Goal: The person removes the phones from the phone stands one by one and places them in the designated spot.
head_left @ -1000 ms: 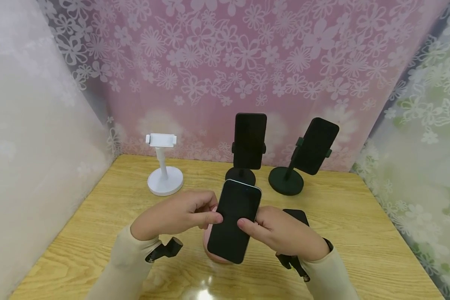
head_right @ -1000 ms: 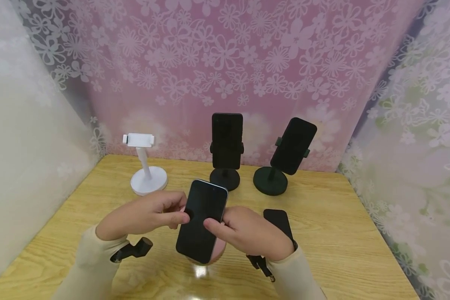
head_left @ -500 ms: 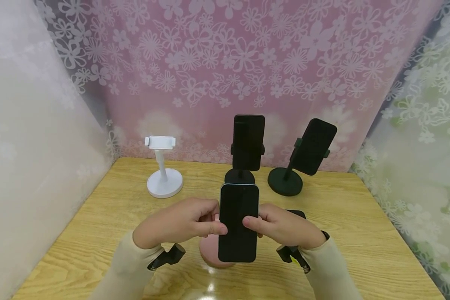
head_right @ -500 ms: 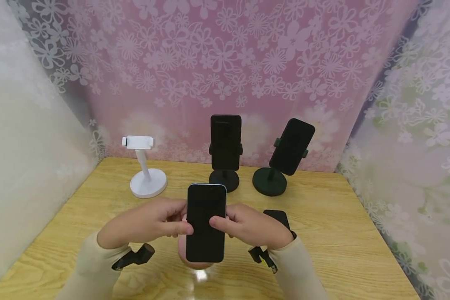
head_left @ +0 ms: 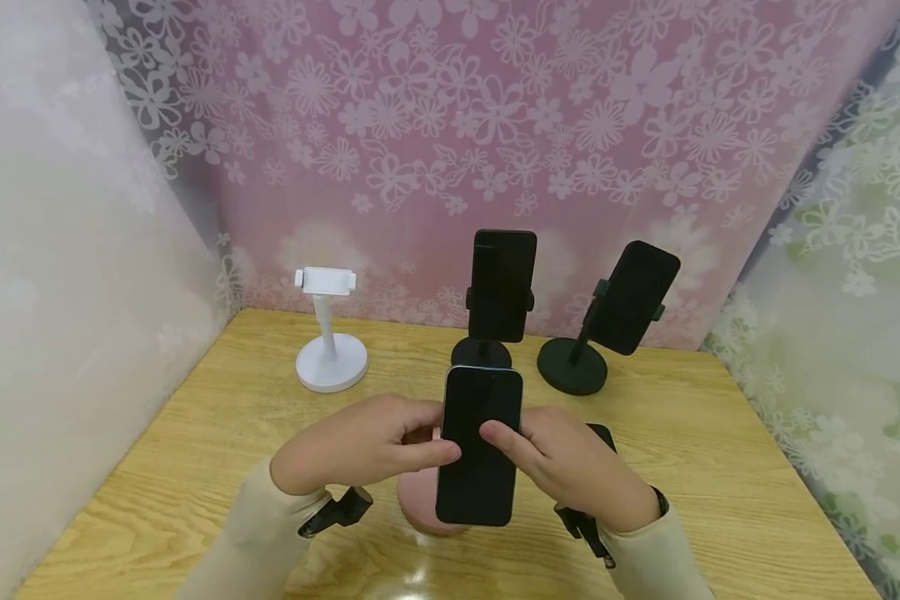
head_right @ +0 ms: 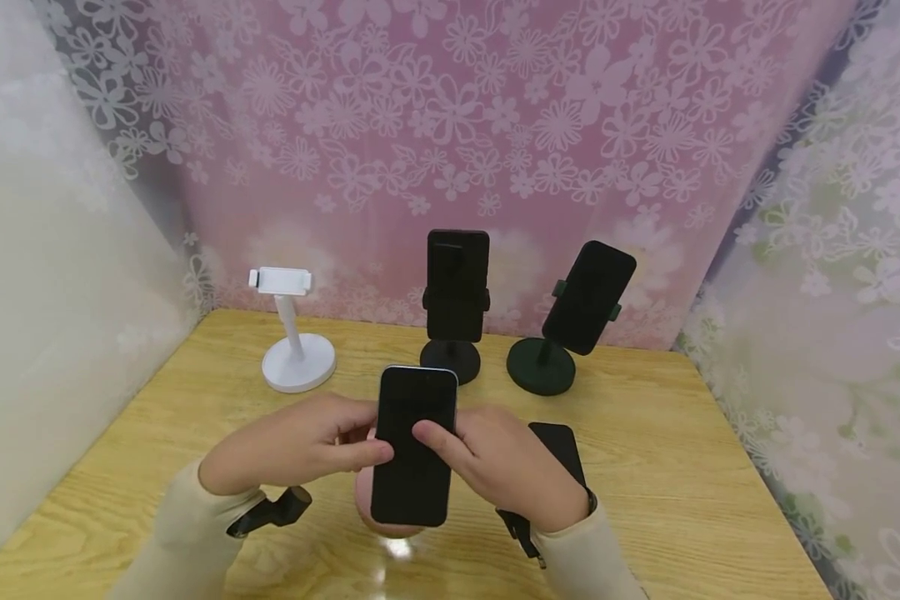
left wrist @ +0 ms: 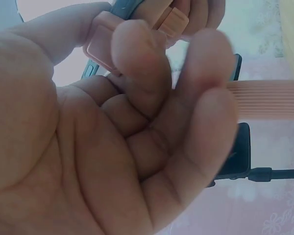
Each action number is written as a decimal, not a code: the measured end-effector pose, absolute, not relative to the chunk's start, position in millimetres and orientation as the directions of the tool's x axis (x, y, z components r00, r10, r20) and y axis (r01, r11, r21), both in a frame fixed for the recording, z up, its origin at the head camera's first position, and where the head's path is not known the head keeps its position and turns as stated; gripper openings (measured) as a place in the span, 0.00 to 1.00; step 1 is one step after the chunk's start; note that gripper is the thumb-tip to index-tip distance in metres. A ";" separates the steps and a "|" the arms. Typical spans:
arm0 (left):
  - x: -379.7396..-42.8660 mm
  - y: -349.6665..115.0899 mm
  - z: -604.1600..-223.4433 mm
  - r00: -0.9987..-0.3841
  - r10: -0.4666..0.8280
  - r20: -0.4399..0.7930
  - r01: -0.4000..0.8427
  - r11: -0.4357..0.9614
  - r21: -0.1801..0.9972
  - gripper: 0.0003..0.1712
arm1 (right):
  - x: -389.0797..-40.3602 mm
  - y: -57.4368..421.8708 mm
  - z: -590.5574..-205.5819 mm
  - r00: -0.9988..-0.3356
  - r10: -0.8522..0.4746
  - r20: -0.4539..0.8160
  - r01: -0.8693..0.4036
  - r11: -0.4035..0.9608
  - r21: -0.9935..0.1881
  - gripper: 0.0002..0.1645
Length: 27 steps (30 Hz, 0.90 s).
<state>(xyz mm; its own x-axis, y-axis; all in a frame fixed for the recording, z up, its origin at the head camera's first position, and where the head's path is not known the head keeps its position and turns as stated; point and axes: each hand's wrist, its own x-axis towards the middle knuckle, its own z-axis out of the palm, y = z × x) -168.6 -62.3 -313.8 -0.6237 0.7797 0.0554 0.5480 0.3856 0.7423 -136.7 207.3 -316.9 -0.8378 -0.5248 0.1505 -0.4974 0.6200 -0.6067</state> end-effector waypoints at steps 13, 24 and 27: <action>-168.8 -57.7 -315.9 -0.594 0.801 0.082 0.570 0.347 0.745 0.12 | -148.0 218.1 -319.0 -0.766 -0.630 0.127 -0.544 0.530 -0.651 0.21; -173.5 -54.9 -320.5 -0.563 0.816 0.129 0.593 0.290 0.751 0.18 | -142.5 214.5 -313.4 -0.802 -0.596 0.044 -0.478 0.595 -0.646 0.25; -172.6 -53.8 -322.1 -0.567 0.813 0.137 0.602 0.295 0.742 0.19 | -142.4 215.1 -313.2 -0.803 -0.595 0.034 -0.468 0.595 -0.653 0.25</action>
